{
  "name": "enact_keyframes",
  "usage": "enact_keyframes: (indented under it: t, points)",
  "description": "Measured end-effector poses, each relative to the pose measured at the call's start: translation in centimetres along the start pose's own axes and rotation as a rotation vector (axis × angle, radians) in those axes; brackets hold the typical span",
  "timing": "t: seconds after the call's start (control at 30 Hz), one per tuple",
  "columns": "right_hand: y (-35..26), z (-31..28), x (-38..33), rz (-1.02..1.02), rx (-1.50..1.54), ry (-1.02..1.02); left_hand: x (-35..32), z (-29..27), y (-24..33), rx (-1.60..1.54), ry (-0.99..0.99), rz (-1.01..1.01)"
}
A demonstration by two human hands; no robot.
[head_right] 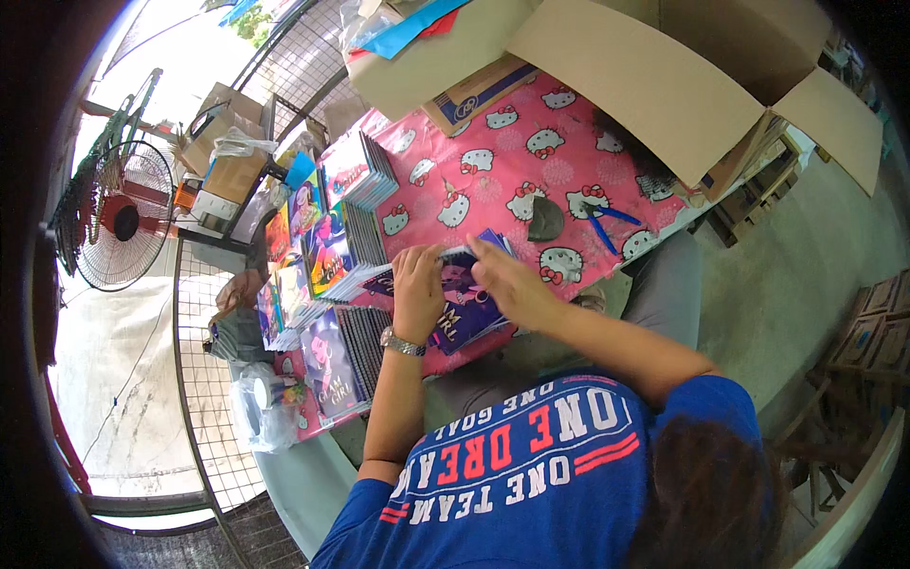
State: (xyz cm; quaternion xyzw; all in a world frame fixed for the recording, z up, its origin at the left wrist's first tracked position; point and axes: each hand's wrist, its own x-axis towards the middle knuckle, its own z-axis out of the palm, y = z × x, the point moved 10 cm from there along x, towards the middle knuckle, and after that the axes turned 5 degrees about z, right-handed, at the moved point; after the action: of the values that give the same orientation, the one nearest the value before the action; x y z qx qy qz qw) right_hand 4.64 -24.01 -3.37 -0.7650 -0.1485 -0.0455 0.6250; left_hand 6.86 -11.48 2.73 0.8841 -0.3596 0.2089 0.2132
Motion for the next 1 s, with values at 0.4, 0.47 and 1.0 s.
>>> enact_keyframes:
  t: [0.4,0.47,1.0]
  points:
    - [-5.5,-2.4,2.1,-0.384,-0.321,-0.097,-0.3,-1.2,0.7,-0.131,-0.033,0.004]
    - [-4.9,-2.7,2.2,-0.333,-0.248,-0.144,-0.5,-1.0,0.7,-0.117,-0.03,0.003]
    - [-3.5,-2.7,1.1,-0.231,-0.06,-0.091,-0.9,-0.8,1.7,-0.09,0.027,0.048]
